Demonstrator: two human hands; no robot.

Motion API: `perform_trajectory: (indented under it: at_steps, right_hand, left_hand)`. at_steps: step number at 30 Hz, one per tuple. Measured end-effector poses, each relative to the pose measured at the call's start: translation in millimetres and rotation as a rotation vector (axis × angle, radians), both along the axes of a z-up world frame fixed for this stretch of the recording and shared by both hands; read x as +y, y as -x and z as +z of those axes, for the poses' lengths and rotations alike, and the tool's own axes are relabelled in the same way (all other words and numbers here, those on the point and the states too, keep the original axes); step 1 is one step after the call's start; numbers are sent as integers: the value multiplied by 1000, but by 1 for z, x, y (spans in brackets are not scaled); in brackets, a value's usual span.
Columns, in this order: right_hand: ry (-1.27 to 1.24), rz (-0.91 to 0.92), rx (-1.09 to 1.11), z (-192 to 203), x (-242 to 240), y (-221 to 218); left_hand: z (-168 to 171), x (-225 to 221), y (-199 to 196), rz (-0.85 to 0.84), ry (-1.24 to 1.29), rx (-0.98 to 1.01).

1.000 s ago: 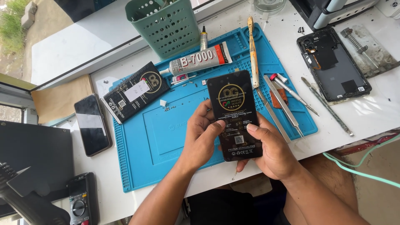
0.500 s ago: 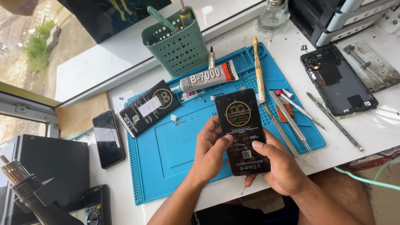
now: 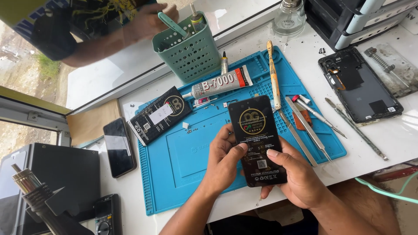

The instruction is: Cleaning a mobile phone frame of old adhesive and inspecting a new replacement part for assembly.

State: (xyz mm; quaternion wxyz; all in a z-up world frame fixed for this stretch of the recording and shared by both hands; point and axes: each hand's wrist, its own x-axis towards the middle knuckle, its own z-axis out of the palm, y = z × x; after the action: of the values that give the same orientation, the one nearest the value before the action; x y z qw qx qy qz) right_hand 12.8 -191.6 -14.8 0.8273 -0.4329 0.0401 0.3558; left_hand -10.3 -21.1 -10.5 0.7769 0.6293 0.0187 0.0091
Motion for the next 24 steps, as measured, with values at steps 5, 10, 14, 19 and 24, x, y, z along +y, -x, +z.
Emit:
perform_trajectory:
  at_steps: [5,10,14,19,24]
  right_hand:
    - [-14,-7,19,-3,-2,1]
    - [17,11,12,2,-1,0]
    - [22,12,14,1,-2,0]
    - [40,12,23,2,-1,0]
    - [56,19,38,4,-1,0]
  left_hand:
    - [-1,-2,0,-12,9,0]
    - [-3,-2,-1,-13,22,-21]
    - [-4,-2,-1,-9,18,-15]
    - [-4,-2,-1,-6,14,-15]
    - [-3,-2,0,-3,6,-3]
